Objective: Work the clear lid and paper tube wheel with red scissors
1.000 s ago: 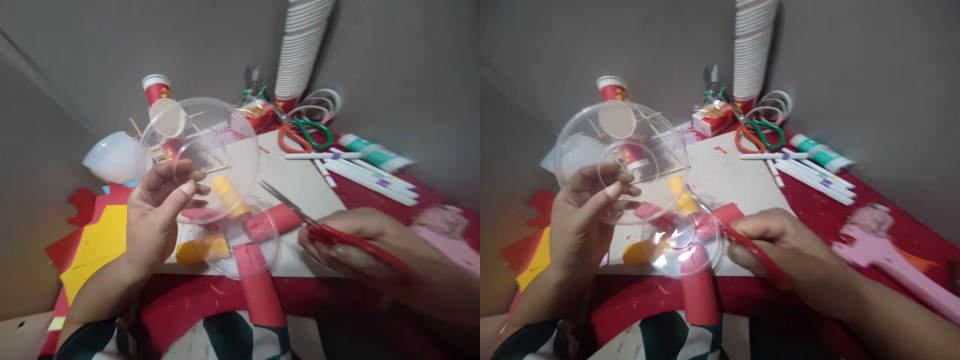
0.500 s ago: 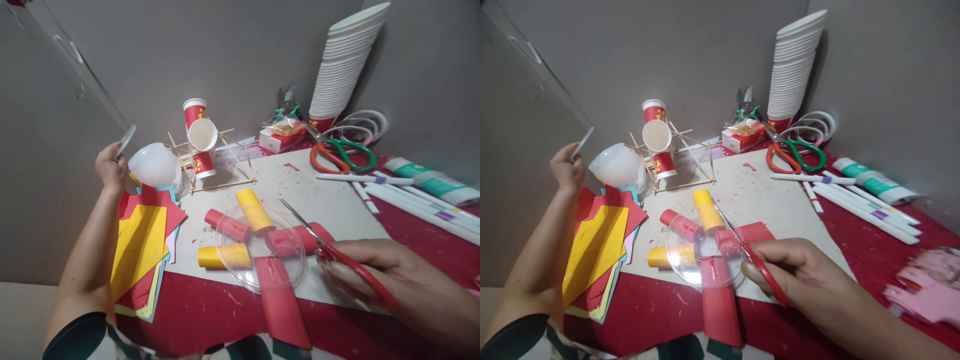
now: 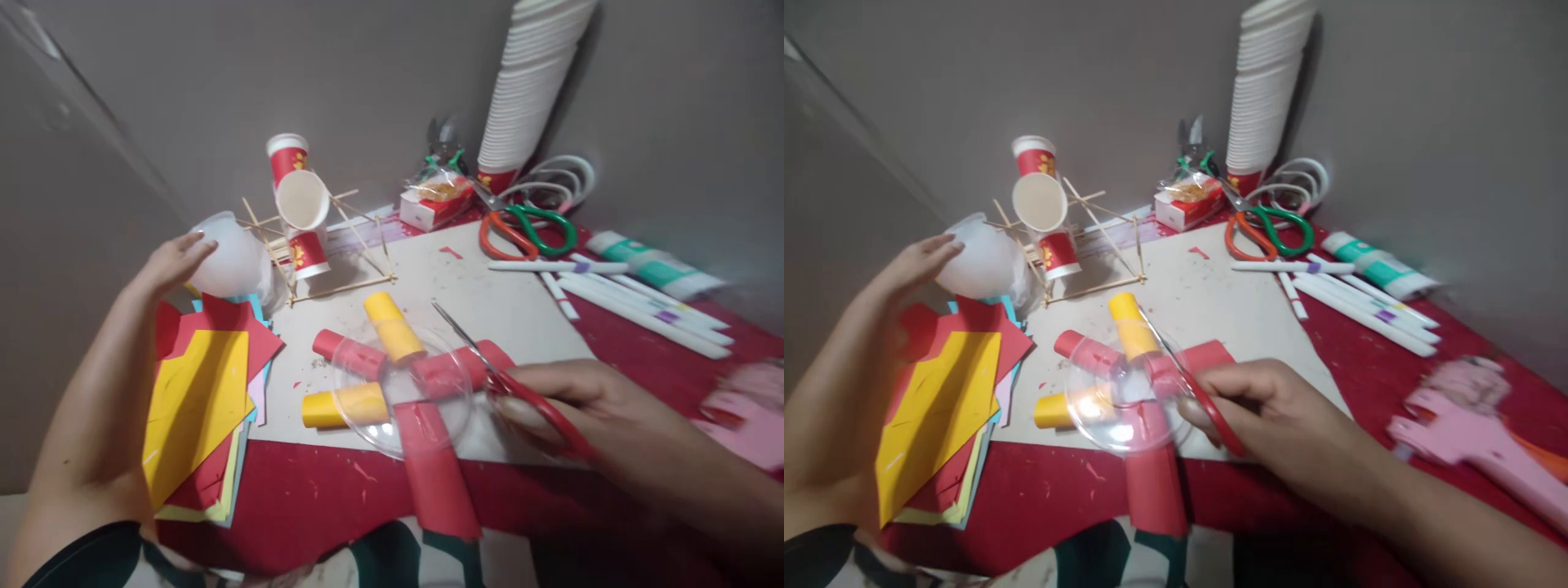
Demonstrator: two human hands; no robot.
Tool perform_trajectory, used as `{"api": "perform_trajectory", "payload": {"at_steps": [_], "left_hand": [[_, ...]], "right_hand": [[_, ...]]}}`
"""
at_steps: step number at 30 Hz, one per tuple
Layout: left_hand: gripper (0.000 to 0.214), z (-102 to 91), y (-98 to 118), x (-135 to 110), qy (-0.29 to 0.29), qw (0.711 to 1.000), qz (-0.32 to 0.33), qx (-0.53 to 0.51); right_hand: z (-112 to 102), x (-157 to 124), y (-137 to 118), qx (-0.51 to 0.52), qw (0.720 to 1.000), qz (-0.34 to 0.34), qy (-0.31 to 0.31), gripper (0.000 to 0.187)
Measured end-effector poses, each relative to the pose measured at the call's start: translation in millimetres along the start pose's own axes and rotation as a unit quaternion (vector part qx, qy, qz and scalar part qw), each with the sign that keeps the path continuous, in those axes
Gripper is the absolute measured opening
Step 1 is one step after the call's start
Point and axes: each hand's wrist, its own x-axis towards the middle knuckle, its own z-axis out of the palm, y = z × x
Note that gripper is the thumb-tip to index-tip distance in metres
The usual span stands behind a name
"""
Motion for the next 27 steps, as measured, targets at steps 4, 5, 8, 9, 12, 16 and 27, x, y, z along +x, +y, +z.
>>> {"api": "perform_trajectory", "payload": {"at_steps": [4, 5, 8, 9, 12, 16, 27], "left_hand": [[0.069, 1.5, 12.4, -8.4, 0.058, 0.996, -0.015, -0.064], [0.068, 2.2, 22.9, -14.3, 0.083, 0.994, -0.004, -0.078], [0.041, 5.2, 75.6, -49.6, 0.192, 0.959, 0.082, -0.190], [0.032, 6.9, 98.7, -66.7, 0.171, 0.946, 0.093, -0.258], [0.020, 14.2, 171.1, -121.4, -0.041, 0.883, 0.091, -0.460], [0.038, 26.1, 239.6, -171.7, -0.364, 0.732, 0.077, -0.572], [0.004, 31.8, 257.4, -181.8, -0.222, 0.684, 0.013, -0.695]], "right_hand": [[1.3, -0.5, -4.7, 0.049, 0.998, -0.036, 0.017, 0.057], [1.3, -0.3, -6.4, 0.060, 0.997, -0.047, 0.025, 0.055], [2.2, -0.1, -12.8, 0.051, 0.992, -0.096, 0.058, 0.044], [3.2, -0.3, -14.7, 0.035, 0.991, -0.110, 0.067, 0.042], [8.3, -1.8, -17.3, -0.068, 0.986, -0.128, 0.087, 0.034], [15.2, -6.1, -15.5, -0.312, 0.915, -0.196, 0.164, 0.013], [15.6, -35.7, -26.3, -0.290, 0.893, -0.270, 0.212, 0.043]]}}
